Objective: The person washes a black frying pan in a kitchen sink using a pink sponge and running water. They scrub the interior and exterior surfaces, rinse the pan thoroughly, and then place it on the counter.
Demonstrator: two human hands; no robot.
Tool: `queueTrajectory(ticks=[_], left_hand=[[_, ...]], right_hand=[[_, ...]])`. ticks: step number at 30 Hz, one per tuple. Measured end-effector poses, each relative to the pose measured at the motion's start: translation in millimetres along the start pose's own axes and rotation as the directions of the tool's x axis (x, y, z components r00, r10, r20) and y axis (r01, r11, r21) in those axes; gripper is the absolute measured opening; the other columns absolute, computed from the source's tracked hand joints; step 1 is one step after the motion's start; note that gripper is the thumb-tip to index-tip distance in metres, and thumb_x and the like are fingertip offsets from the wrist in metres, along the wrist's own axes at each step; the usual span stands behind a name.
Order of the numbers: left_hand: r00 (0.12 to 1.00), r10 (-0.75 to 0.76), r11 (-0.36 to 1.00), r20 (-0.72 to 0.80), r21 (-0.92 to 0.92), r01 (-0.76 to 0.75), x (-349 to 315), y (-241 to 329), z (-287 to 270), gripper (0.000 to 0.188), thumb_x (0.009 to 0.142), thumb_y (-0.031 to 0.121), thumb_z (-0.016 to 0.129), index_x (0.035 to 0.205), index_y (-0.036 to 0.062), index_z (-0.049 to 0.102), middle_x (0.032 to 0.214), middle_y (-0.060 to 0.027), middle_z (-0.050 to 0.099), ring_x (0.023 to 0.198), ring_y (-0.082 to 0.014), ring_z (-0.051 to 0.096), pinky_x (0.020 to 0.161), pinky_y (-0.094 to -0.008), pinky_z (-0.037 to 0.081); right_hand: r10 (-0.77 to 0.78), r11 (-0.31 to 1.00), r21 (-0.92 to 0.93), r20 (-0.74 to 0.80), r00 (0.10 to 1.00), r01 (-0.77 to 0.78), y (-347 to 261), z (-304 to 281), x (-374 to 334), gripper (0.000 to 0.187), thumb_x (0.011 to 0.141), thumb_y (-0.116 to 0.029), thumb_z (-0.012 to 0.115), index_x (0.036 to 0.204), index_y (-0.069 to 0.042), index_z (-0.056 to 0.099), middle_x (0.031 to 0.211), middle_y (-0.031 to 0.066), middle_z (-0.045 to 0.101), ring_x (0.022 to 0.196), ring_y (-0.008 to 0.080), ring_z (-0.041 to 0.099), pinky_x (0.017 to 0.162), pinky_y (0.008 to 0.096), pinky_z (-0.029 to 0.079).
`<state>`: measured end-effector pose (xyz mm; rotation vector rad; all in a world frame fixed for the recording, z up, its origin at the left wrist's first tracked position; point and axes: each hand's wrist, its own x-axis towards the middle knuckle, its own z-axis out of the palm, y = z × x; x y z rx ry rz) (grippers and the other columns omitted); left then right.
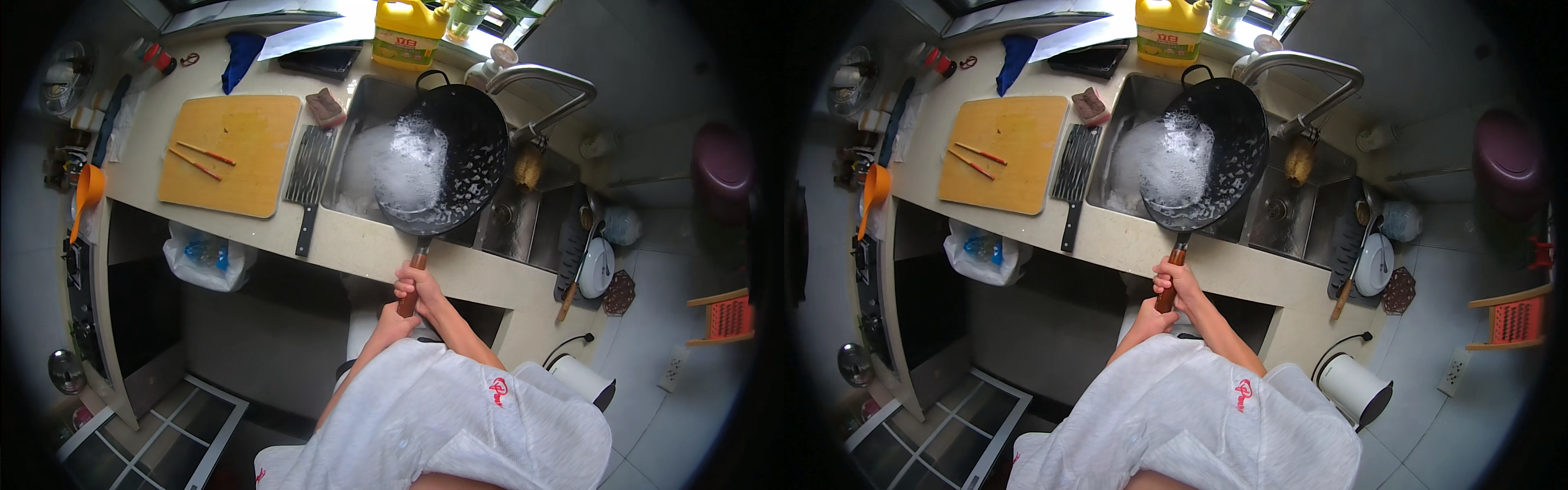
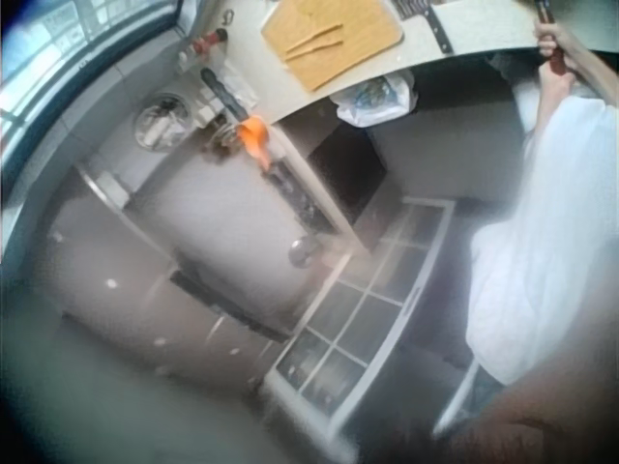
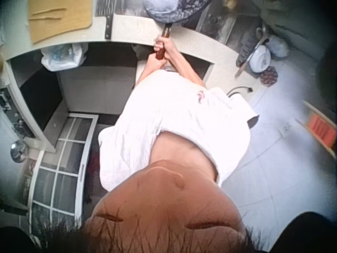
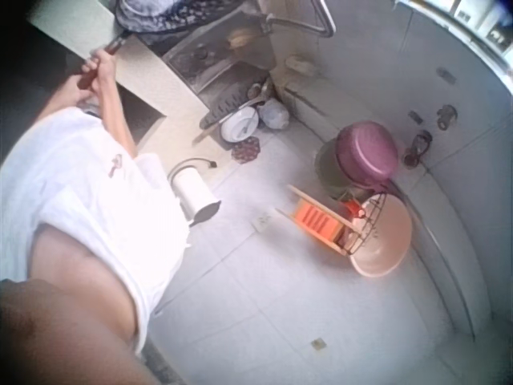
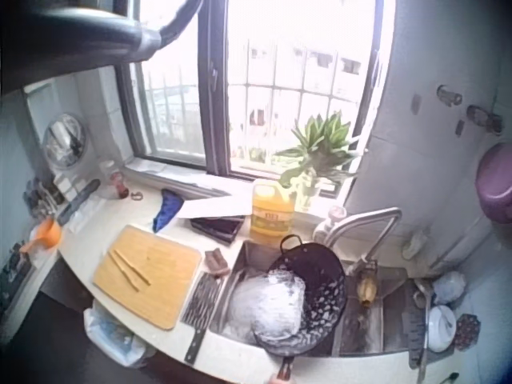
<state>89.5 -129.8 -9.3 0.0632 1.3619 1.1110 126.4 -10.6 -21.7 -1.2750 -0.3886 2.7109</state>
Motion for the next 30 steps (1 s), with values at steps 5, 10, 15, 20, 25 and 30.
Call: queueTrajectory(ticks=[5, 10, 15, 20, 25, 30], left_hand=[[0.989, -0.004, 0.987, 0.147, -0.156, 0.027, -1.5, -2.4, -1.2, 0.014, 0.07, 0.0, 0.062, 0.078, 0.0032, 0.051, 0.063, -0.0002, 0.049, 0.051, -0.009, 0.048, 0.046, -0.0266, 0.035], [0.957, 0.035, 0.96, 0.289, -0.277, 0.048, 0.5, -4.7, -5.1, 0.019, 0.075, -0.003, 0.063, 0.077, 0.0056, 0.047, 0.061, 0.0005, 0.046, 0.047, -0.0084, 0.043, 0.043, -0.0253, 0.031], [0.866, 0.063, 0.92, 0.496, -0.366, 0.143, -2.8, 10.4, -11.9, 0.027, 0.078, -0.001, 0.064, 0.072, 0.0101, 0.041, 0.055, 0.0033, 0.037, 0.041, -0.0071, 0.034, 0.04, -0.0252, 0.024], [0.752, 0.12, 0.862, 0.648, -0.444, 0.245, 16.6, -7.4, -23.3, 0.026, 0.078, -0.001, 0.063, 0.074, 0.0113, 0.041, 0.056, 0.004, 0.036, 0.041, -0.0046, 0.031, 0.039, -0.0229, 0.022], [0.708, 0.11, 0.81, 0.697, -0.476, 0.342, 17.9, -1.0, -31.9, 0.023, 0.078, 0.0, 0.063, 0.074, 0.011, 0.043, 0.057, 0.0037, 0.038, 0.042, -0.0044, 0.033, 0.039, -0.0206, 0.022], [0.748, 0.098, 0.861, 0.656, -0.433, 0.267, 8.8, 12.4, -30.9, 0.02, 0.079, 0.002, 0.062, 0.075, 0.0105, 0.044, 0.056, 0.0042, 0.038, 0.042, -0.0049, 0.035, 0.039, -0.0222, 0.024]], right_hand=[[-0.077, 0.993, -0.095, -0.058, 0.995, 0.071, -3.4, 7.9, -10.1, 0.022, 0.08, 0.0, 0.06, 0.067, -0.009, 0.044, 0.056, -0.0028, 0.04, 0.043, 0.0062, 0.04, 0.043, 0.0246, 0.039], [-0.154, 0.971, -0.204, -0.128, 0.98, 0.126, -4.3, 18.0, -16.6, 0.022, 0.079, -0.001, 0.061, 0.071, -0.01, 0.043, 0.058, -0.0026, 0.04, 0.045, 0.0066, 0.041, 0.044, 0.0243, 0.039], [-0.263, 0.923, -0.338, -0.214, 0.941, 0.181, -2.7, 29.8, -23.1, 0.022, 0.079, -0.002, 0.062, 0.074, -0.011, 0.042, 0.058, -0.0041, 0.039, 0.047, 0.0061, 0.041, 0.045, 0.0237, 0.039], [-0.382, 0.857, -0.456, -0.252, 0.889, 0.239, -1.5, 44.1, -25.9, 0.016, 0.078, -0.003, 0.061, 0.076, -0.008, 0.047, 0.059, -0.0016, 0.043, 0.048, 0.0092, 0.044, 0.047, 0.026, 0.042], [-0.476, 0.764, -0.595, -0.256, 0.842, 0.251, 1.5, 52.3, -20.9, 0.012, 0.078, -0.004, 0.061, 0.077, -0.005, 0.048, 0.06, 0.0007, 0.046, 0.048, 0.011, 0.047, 0.046, 0.0272, 0.043], [-0.419, 0.83, -0.49, -0.233, 0.878, 0.266, -2.8, 55.5, -18.1, 0.013, 0.078, -0.003, 0.06, 0.076, -0.006, 0.047, 0.058, 0.0001, 0.045, 0.047, 0.0104, 0.046, 0.045, 0.0267, 0.043]])
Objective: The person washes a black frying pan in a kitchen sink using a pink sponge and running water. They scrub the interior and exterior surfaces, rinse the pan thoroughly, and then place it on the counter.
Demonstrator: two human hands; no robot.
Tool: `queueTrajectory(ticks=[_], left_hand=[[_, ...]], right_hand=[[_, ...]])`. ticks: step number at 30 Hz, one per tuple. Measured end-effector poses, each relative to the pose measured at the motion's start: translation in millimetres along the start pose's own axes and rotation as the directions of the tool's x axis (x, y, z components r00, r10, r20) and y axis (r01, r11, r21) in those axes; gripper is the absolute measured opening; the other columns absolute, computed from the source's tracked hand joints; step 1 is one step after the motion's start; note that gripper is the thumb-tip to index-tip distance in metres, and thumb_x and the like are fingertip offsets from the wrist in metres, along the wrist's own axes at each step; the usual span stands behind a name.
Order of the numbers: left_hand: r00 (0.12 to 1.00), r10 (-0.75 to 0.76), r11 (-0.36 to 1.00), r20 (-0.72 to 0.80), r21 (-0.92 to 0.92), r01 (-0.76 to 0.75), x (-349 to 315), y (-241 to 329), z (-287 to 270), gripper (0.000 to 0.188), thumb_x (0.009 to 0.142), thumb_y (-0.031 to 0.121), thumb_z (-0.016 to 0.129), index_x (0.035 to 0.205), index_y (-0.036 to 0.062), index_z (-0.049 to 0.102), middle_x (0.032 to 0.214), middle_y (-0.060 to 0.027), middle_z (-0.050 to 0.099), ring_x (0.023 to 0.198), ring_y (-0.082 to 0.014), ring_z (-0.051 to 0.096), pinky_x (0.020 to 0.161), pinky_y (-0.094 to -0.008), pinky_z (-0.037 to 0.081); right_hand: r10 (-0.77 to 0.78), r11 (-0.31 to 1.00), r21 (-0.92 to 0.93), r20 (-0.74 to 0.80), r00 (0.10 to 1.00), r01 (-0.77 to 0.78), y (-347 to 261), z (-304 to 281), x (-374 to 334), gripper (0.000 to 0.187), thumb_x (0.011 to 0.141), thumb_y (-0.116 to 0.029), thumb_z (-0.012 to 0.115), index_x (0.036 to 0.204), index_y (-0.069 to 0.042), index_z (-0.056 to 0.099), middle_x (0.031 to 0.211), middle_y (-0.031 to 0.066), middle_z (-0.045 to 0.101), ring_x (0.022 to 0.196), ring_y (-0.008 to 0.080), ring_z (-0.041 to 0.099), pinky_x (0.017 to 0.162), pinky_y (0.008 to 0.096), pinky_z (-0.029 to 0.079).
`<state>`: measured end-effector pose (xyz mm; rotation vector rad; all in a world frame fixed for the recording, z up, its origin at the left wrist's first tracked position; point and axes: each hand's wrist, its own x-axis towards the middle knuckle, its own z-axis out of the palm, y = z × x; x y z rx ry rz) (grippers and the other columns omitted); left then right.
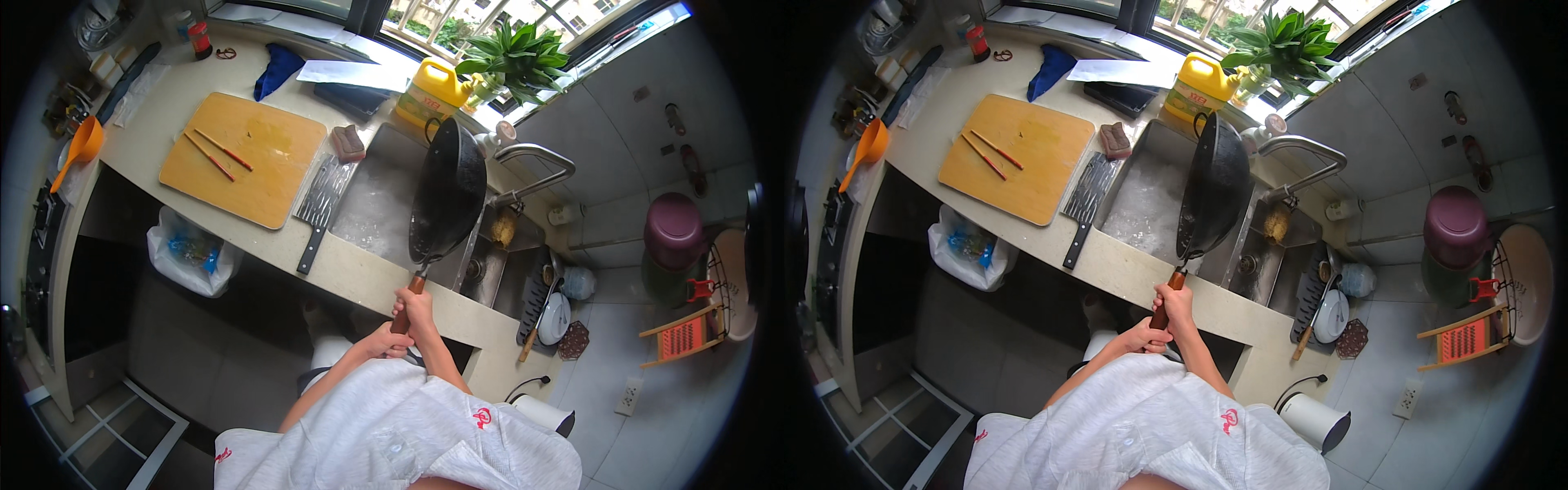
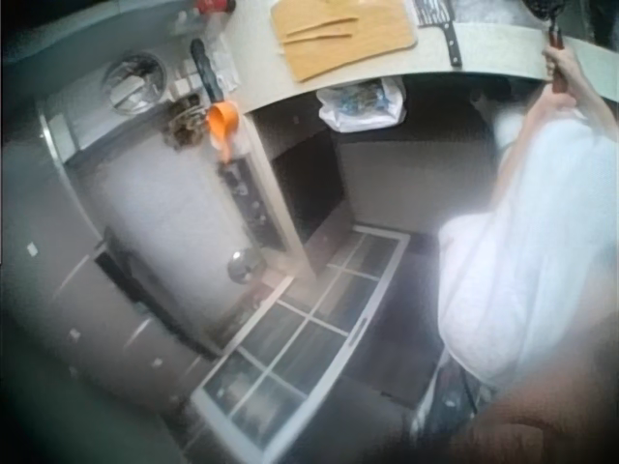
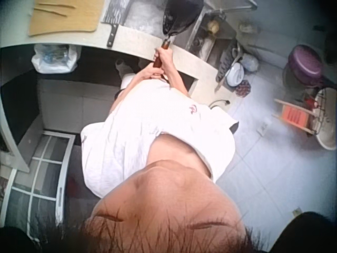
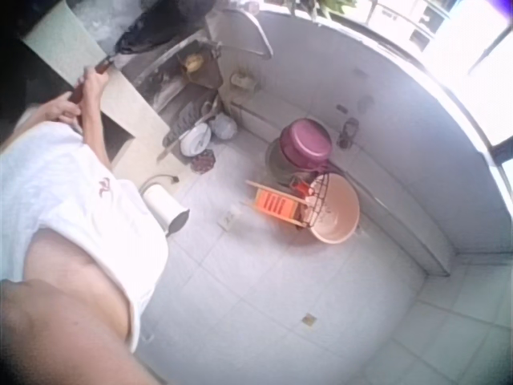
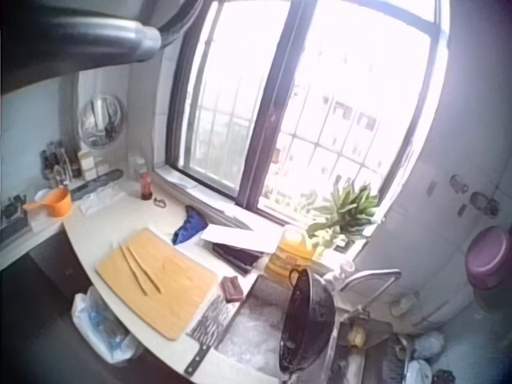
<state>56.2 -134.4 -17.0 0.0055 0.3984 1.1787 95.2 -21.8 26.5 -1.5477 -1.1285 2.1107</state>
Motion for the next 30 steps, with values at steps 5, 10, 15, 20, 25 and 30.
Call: queueTrajectory(ticks=[5, 10, 15, 20, 25, 30], left_hand=[[0.917, 0.182, 0.929, -0.355, 0.369, -0.041, -7.0, 6.9, 27.1, 0.016, 0.077, 0.002, 0.061, 0.084, 0.0049, 0.047, 0.059, 0.0005, 0.045, 0.046, -0.0086, 0.04, 0.043, -0.0266, 0.03], [0.636, 0.592, 0.514, -0.495, 0.84, 0.175, 6.4, -2.6, 30.9, 0.04, 0.076, 0.009, 0.058, 0.112, -0.0058, 0.051, 0.084, -0.0254, 0.064, 0.081, -0.0403, 0.064, 0.074, -0.045, 0.049], [0.502, 0.663, 0.357, -0.555, 0.824, 0.44, 3.2, 0.8, 30.4, 0.043, 0.076, 0.008, 0.055, 0.117, -0.0045, 0.048, 0.092, -0.032, 0.062, 0.093, -0.0468, 0.059, 0.08, -0.0524, 0.047], [0.451, 0.611, 0.414, -0.65, 0.749, 0.517, 16.7, -4.7, 39.8, 0.027, 0.076, 0.011, 0.061, 0.097, -0.0031, 0.051, 0.084, -0.0272, 0.063, 0.087, -0.0447, 0.061, 0.072, -0.0475, 0.048], [0.353, 0.61, 0.455, -0.709, 0.678, 0.577, 26.8, -16.8, 36.0, 0.02, 0.075, 0.01, 0.059, 0.089, -0.0024, 0.052, 0.078, -0.0257, 0.062, 0.084, -0.044, 0.062, 0.069, -0.0464, 0.047], [0.381, 0.622, 0.41, -0.684, 0.699, 0.586, 38.1, -22.3, 24.0, 0.019, 0.074, 0.011, 0.059, 0.087, -0.001, 0.051, 0.077, -0.0244, 0.061, 0.082, -0.0443, 0.061, 0.068, -0.0454, 0.047]], right_hand=[[0.095, 0.916, 0.349, 0.293, 0.951, -0.199, 21.0, -17.9, 26.8, 0.015, 0.078, -0.003, 0.059, 0.078, -0.009, 0.046, 0.056, -0.0013, 0.043, 0.044, 0.01, 0.043, 0.044, 0.0263, 0.042], [0.235, 0.857, 0.36, 0.363, 0.902, -0.368, 22.7, -16.4, 30.1, 0.009, 0.081, -0.009, 0.058, 0.078, -0.007, 0.049, 0.06, 0.0021, 0.052, 0.052, 0.0134, 0.052, 0.055, 0.0316, 0.049], [0.234, 0.968, -0.182, 0.427, 0.873, -0.171, 31.0, -33.6, 49.4, 0.026, 0.086, -0.024, 0.064, 0.09, 0.0, 0.058, 0.084, 0.0112, 0.066, 0.079, 0.0183, 0.067, 0.071, 0.0286, 0.054], [0.319, 0.78, -0.626, 0.371, 0.872, -0.019, -15.9, -56.6, 46.3, 0.034, 0.086, -0.03, 0.065, 0.077, 0.003, 0.066, 0.07, 0.0117, 0.068, 0.063, 0.0156, 0.067, 0.061, 0.0278, 0.054], [-0.661, 0.679, -0.552, -0.172, 0.73, 0.485, -121.0, -166.6, 129.0, 0.032, 0.088, -0.031, 0.064, 0.085, 0.0, 0.068, 0.074, 0.0133, 0.07, 0.068, 0.0213, 0.069, 0.065, 0.0315, 0.053], [-0.723, 0.601, -0.786, -0.457, 0.517, 0.146, -196.1, -287.1, 313.0, 0.066, 0.091, -0.055, 0.044, 0.103, 0.007, 0.062, 0.095, 0.027, 0.065, 0.097, 0.0436, 0.06, 0.085, 0.0477, 0.045]])
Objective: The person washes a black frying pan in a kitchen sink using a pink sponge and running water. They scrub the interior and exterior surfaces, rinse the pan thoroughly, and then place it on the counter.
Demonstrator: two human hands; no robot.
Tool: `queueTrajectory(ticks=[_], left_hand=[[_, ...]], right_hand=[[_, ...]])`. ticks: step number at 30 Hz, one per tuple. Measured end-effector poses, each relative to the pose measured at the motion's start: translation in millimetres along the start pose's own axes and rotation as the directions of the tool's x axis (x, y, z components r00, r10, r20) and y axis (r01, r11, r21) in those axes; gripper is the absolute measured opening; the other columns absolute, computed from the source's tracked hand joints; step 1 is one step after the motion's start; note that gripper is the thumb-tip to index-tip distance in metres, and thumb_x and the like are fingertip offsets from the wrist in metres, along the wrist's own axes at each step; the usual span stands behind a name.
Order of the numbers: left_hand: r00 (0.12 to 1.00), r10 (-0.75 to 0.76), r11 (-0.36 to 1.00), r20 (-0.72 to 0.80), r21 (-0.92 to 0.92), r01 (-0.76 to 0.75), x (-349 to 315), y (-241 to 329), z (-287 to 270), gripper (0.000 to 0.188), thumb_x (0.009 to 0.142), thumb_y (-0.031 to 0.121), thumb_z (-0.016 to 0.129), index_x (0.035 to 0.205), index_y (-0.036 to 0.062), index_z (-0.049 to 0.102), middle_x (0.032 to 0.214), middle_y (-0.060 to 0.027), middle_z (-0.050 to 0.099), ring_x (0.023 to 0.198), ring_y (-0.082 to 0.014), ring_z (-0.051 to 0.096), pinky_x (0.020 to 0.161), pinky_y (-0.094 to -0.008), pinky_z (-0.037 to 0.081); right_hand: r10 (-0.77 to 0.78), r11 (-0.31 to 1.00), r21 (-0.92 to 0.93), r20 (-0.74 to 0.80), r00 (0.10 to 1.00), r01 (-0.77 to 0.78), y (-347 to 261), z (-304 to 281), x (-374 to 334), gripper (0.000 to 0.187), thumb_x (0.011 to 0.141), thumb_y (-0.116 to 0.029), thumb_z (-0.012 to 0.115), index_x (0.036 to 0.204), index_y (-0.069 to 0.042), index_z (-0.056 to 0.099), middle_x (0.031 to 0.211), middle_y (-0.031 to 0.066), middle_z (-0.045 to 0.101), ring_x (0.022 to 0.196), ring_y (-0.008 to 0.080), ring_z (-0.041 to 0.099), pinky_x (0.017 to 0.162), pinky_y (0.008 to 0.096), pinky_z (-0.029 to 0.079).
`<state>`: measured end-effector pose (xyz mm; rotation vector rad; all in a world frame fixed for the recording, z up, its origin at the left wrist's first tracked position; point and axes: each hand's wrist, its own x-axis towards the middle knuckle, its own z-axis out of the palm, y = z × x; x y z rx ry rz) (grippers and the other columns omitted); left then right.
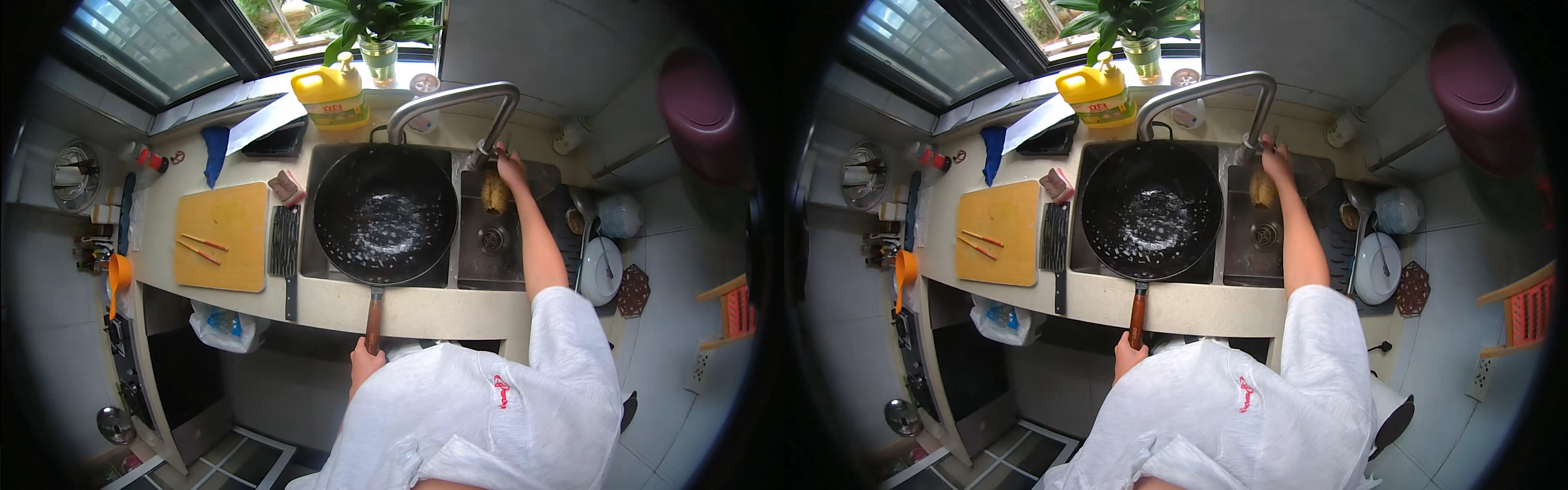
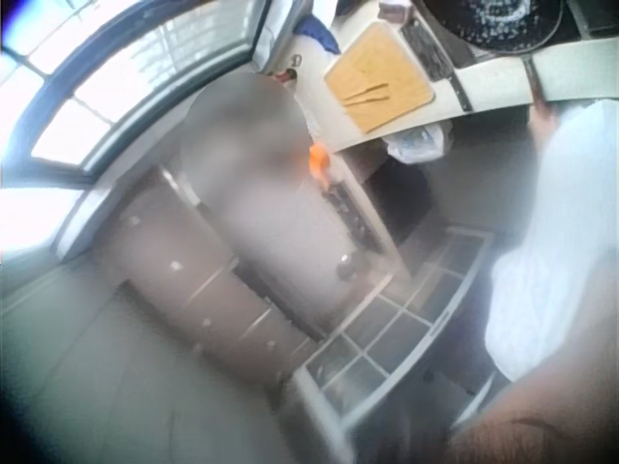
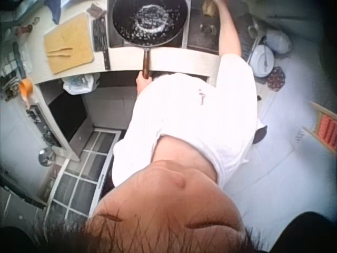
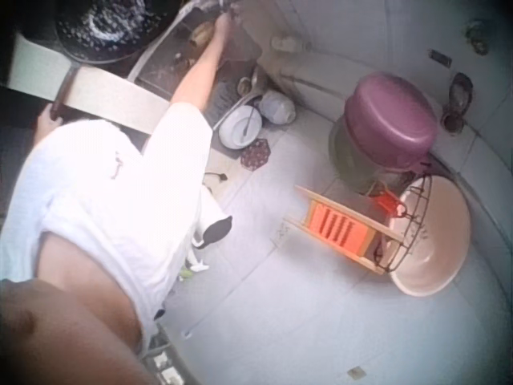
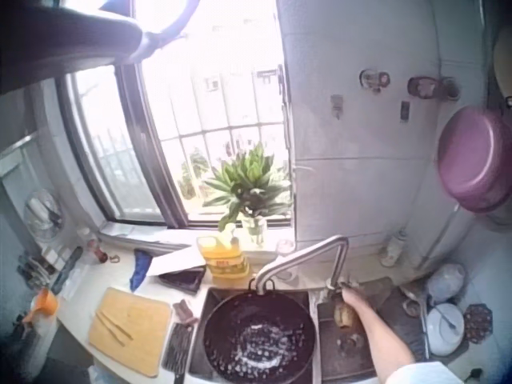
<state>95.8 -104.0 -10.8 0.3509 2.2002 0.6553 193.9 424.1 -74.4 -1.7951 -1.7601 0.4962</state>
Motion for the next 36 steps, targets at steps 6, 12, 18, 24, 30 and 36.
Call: queueTrajectory(ticks=[6, 12, 18, 24, 30, 36], left_hand=[[1.0, -0.009, 1.0, -0.016, 0.017, 0.009, 6.5, -5.9, -1.5, 0.02, 0.072, 0.01, 0.063, 0.083, -0.0009, 0.051, 0.07, -0.0189, 0.057, 0.07, -0.0353, 0.062, 0.064, -0.0384, 0.046], [0.999, -0.036, 0.999, -0.024, 0.0, 0.036, 7.5, -17.2, 3.1, 0.022, 0.07, 0.01, 0.066, 0.085, -0.0014, 0.053, 0.068, -0.0157, 0.056, 0.064, -0.0273, 0.059, 0.063, -0.0353, 0.045], [0.997, -0.08, 0.997, 0.002, 0.008, 0.08, 7.3, -10.0, 2.5, 0.023, 0.071, 0.009, 0.065, 0.088, -0.002, 0.054, 0.07, -0.016, 0.056, 0.064, -0.025, 0.058, 0.063, -0.0342, 0.045], [1.0, -0.011, 1.0, -0.006, -0.008, 0.011, 12.4, -13.0, 1.2, 0.023, 0.071, 0.009, 0.063, 0.09, -0.0019, 0.054, 0.069, -0.0175, 0.054, 0.064, -0.0286, 0.057, 0.062, -0.0355, 0.045], [0.997, -0.073, 0.997, -0.013, -0.006, 0.073, 5.3, 2.9, -1.8, 0.024, 0.072, 0.01, 0.063, 0.09, -0.0011, 0.053, 0.071, -0.0196, 0.056, 0.068, -0.0358, 0.059, 0.063, -0.0388, 0.046], [0.991, -0.11, 0.994, 0.069, 0.003, 0.11, 9.7, 1.6, -3.0, 0.024, 0.074, 0.013, 0.062, 0.092, 0.0017, 0.053, 0.072, -0.0204, 0.058, 0.074, -0.0405, 0.061, 0.064, -0.0423, 0.047]], right_hand=[[0.03, 0.998, 0.053, 0.276, 0.961, -0.046, 21.3, 41.8, 42.0, 0.065, 0.092, -0.051, 0.037, 0.084, 0.008, 0.064, 0.088, 0.0317, 0.061, 0.092, 0.0472, 0.058, 0.081, 0.0521, 0.043], [-0.101, 0.975, 0.197, -0.038, 0.994, 0.107, -11.4, -5.2, -22.8, 0.039, 0.092, -0.034, 0.051, 0.092, 0.003, 0.063, 0.086, 0.0248, 0.065, 0.083, 0.0423, 0.062, 0.074, 0.0468, 0.047], [-0.192, 0.455, 0.686, 0.698, 0.69, -0.568, -92.3, 7.3, -123.6, 0.027, 0.096, -0.027, 0.051, 0.101, -0.002, 0.061, 0.097, 0.0078, 0.065, 0.084, 0.0179, 0.064, 0.076, 0.0308, 0.052], [-0.159, 0.031, 0.288, 0.947, 0.279, -0.957, -154.3, 83.6, -124.7, 0.03, 0.094, -0.035, 0.049, 0.089, -0.006, 0.053, 0.078, 0.007, 0.054, 0.067, 0.0172, 0.053, 0.06, 0.0298, 0.046], [-0.099, -0.199, 0.292, 0.944, 0.316, -0.935, -142.8, 96.0, -138.4, 0.032, 0.095, -0.031, 0.047, 0.068, -0.014, 0.04, 0.049, -0.0063, 0.023, 0.037, 0.0089, 0.019, 0.036, 0.0261, 0.015], [0.015, 0.643, 0.678, 0.453, 0.891, -0.356, -144.6, 159.7, -161.9, 0.023, 0.089, -0.023, 0.053, 0.092, -0.002, 0.062, 0.071, 0.01, 0.062, 0.067, 0.0214, 0.061, 0.06, 0.0355, 0.047]])
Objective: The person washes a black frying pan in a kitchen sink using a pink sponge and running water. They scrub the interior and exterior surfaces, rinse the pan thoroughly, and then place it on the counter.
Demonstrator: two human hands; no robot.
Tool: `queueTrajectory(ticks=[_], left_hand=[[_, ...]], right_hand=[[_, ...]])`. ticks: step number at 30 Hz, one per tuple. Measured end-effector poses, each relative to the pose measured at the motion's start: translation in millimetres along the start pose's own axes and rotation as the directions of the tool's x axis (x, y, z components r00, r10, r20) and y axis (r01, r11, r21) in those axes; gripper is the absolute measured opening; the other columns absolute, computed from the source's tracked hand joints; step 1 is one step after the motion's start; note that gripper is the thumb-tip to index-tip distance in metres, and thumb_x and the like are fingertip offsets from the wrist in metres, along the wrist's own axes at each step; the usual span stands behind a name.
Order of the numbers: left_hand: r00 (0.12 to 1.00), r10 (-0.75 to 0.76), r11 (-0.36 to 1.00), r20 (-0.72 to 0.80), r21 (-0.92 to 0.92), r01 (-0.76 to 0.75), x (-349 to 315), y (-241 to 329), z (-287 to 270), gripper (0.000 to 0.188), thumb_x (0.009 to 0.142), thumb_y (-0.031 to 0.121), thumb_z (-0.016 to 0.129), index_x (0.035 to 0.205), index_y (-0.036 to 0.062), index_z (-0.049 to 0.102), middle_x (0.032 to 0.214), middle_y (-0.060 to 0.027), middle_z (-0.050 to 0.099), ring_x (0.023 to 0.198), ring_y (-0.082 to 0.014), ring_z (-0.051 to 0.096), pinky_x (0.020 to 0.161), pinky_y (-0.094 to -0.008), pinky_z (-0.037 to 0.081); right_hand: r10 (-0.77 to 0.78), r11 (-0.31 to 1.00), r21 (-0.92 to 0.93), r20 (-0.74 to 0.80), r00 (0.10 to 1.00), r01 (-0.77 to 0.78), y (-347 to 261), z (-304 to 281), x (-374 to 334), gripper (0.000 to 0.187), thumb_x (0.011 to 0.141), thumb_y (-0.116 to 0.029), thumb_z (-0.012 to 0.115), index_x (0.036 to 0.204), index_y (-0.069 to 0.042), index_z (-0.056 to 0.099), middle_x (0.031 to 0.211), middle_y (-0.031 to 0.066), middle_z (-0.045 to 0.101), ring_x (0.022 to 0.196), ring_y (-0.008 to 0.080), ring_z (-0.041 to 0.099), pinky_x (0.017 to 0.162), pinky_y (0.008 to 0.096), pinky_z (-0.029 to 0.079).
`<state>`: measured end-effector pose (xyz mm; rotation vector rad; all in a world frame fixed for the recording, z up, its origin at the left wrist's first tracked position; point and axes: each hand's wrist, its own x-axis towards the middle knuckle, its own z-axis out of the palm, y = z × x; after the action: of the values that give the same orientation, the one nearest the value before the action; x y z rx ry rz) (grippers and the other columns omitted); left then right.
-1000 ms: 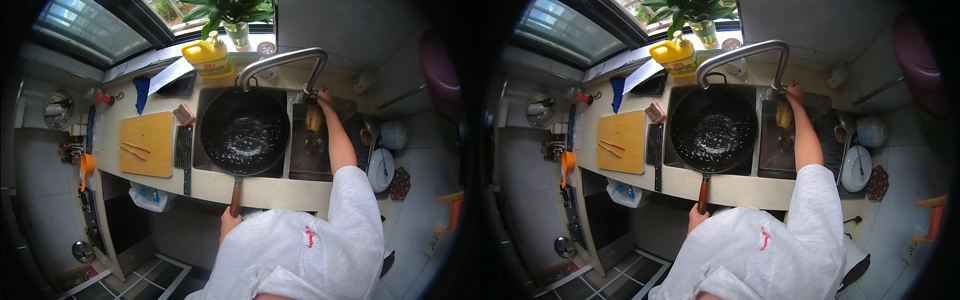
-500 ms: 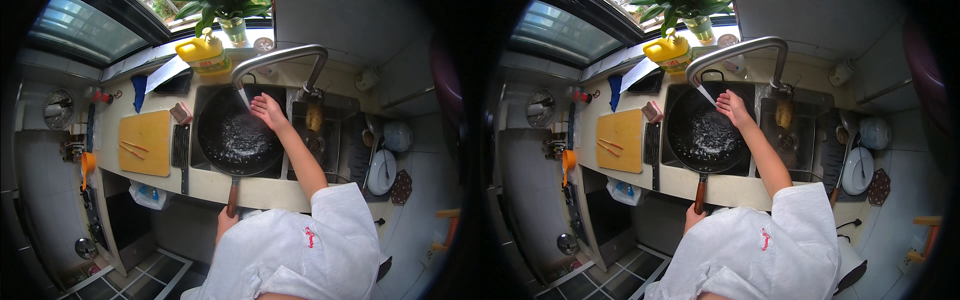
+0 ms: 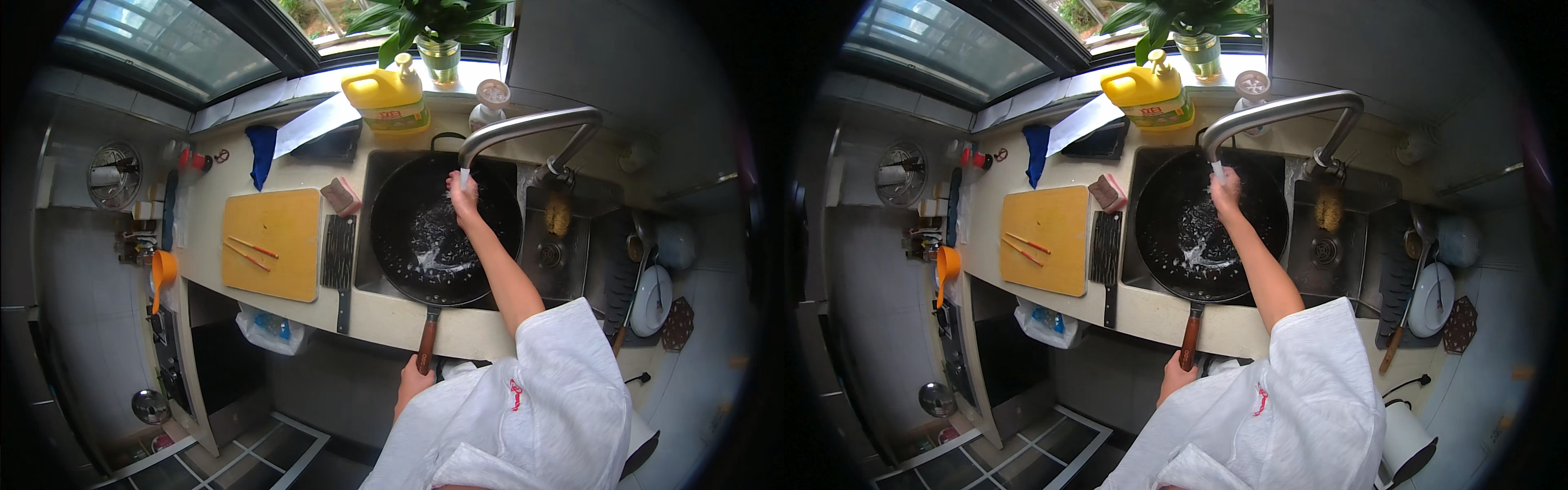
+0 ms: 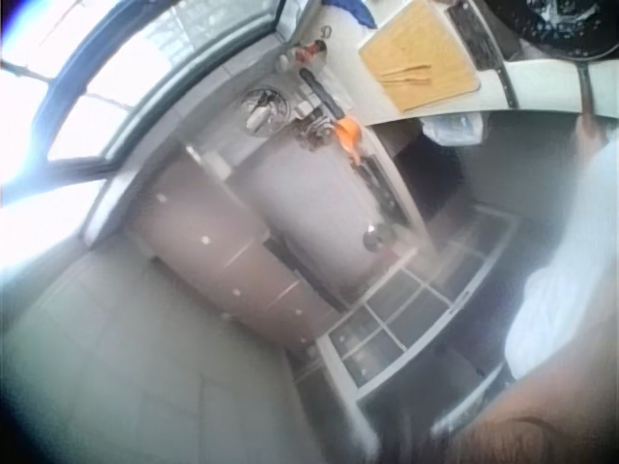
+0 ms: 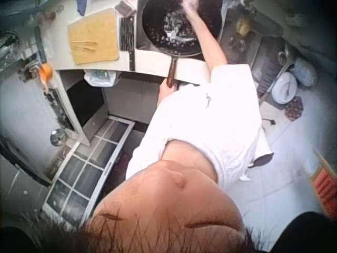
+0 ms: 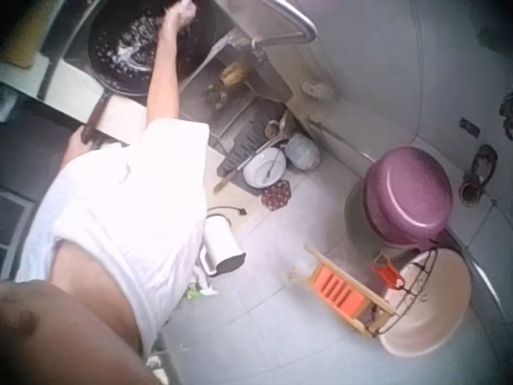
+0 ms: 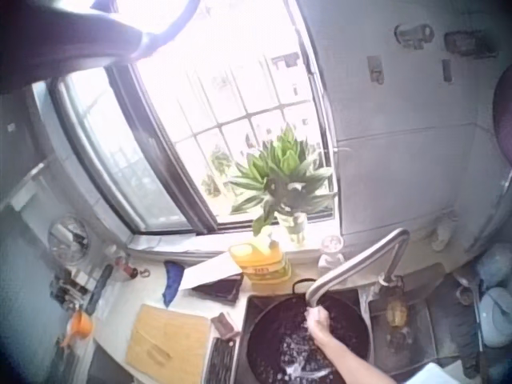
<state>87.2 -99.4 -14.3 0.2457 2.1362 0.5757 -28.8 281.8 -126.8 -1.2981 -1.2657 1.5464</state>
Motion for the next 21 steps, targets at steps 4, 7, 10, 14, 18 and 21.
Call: queueTrajectory(ticks=[4, 7, 10, 14, 18, 21], left_hand=[[0.998, -0.065, 0.997, 0.006, -0.038, 0.065, -7.7, 7.3, -7.5, 0.024, 0.076, 0.015, 0.061, 0.094, 0.0022, 0.053, 0.076, -0.0226, 0.061, 0.079, -0.0436, 0.061, 0.065, -0.0451, 0.047], [0.993, -0.12, 0.993, 0.02, -0.016, 0.12, -11.0, 16.7, -12.5, 0.023, 0.076, 0.013, 0.063, 0.093, 0.0007, 0.052, 0.076, -0.0203, 0.059, 0.072, -0.0389, 0.059, 0.065, -0.0393, 0.046], [0.995, -0.094, 0.996, 0.018, -0.011, 0.094, -6.3, 17.5, -12.6, 0.024, 0.076, 0.012, 0.063, 0.093, 0.0003, 0.052, 0.075, -0.0196, 0.059, 0.07, -0.0366, 0.058, 0.066, -0.0401, 0.046], [0.99, -0.133, 0.991, 0.053, -0.015, 0.134, -1.7, 5.2, -9.6, 0.024, 0.076, 0.013, 0.063, 0.093, 0.001, 0.051, 0.075, -0.0199, 0.058, 0.071, -0.0366, 0.058, 0.066, -0.0412, 0.046], [0.991, -0.121, 0.99, 0.057, -0.063, 0.125, -3.5, 6.6, -6.8, 0.023, 0.076, 0.014, 0.063, 0.09, 0.0012, 0.05, 0.074, -0.0213, 0.059, 0.075, -0.0414, 0.061, 0.065, -0.0428, 0.046], [0.997, -0.06, 0.995, 0.038, -0.075, 0.063, 1.9, -2.2, -3.3, 0.024, 0.074, 0.014, 0.065, 0.088, 0.0013, 0.051, 0.072, -0.0189, 0.059, 0.071, -0.0395, 0.06, 0.064, -0.0408, 0.046]], right_hand=[[-0.497, 0.767, -0.257, 0.341, 0.798, 0.587, -68.5, 81.4, -67.2, 0.019, 0.084, -0.018, 0.059, 0.096, -0.003, 0.06, 0.091, 0.017, 0.063, 0.09, 0.0343, 0.059, 0.078, 0.0424, 0.049], [-0.447, 0.561, -0.359, 0.627, 0.638, 0.746, -81.4, 150.9, -99.6, 0.049, 0.079, -0.038, 0.065, 0.114, -0.005, 0.053, 0.105, 0.0177, 0.058, 0.098, 0.0321, 0.056, 0.082, 0.0417, 0.047], [-0.281, 0.27, -0.565, 0.728, 0.626, 0.779, -56.1, 194.4, -100.9, 0.067, 0.073, -0.034, 0.07, 0.13, -0.013, 0.044, 0.118, 0.02, 0.052, 0.104, 0.033, 0.052, 0.087, 0.0421, 0.043], [-0.065, 0.939, -0.246, 0.556, 0.829, 0.239, -53.8, 151.6, -117.6, 0.07, 0.072, -0.017, 0.067, 0.136, -0.018, 0.039, 0.123, 0.0193, 0.048, 0.102, 0.033, 0.055, 0.084, 0.0452, 0.047], [0.346, 0.443, 0.48, 0.688, 0.638, -0.757, -40.1, 16.5, -116.2, 0.057, 0.074, -0.02, 0.052, 0.13, -0.016, 0.041, 0.116, 0.0116, 0.052, 0.105, 0.0284, 0.055, 0.085, 0.0522, 0.05], [0.315, 0.399, 0.543, 0.675, 0.667, -0.739, -25.3, -39.0, -85.6, 0.045, 0.08, -0.026, 0.048, 0.121, -0.009, 0.05, 0.11, 0.0094, 0.057, 0.104, 0.0268, 0.056, 0.09, 0.0501, 0.046]])
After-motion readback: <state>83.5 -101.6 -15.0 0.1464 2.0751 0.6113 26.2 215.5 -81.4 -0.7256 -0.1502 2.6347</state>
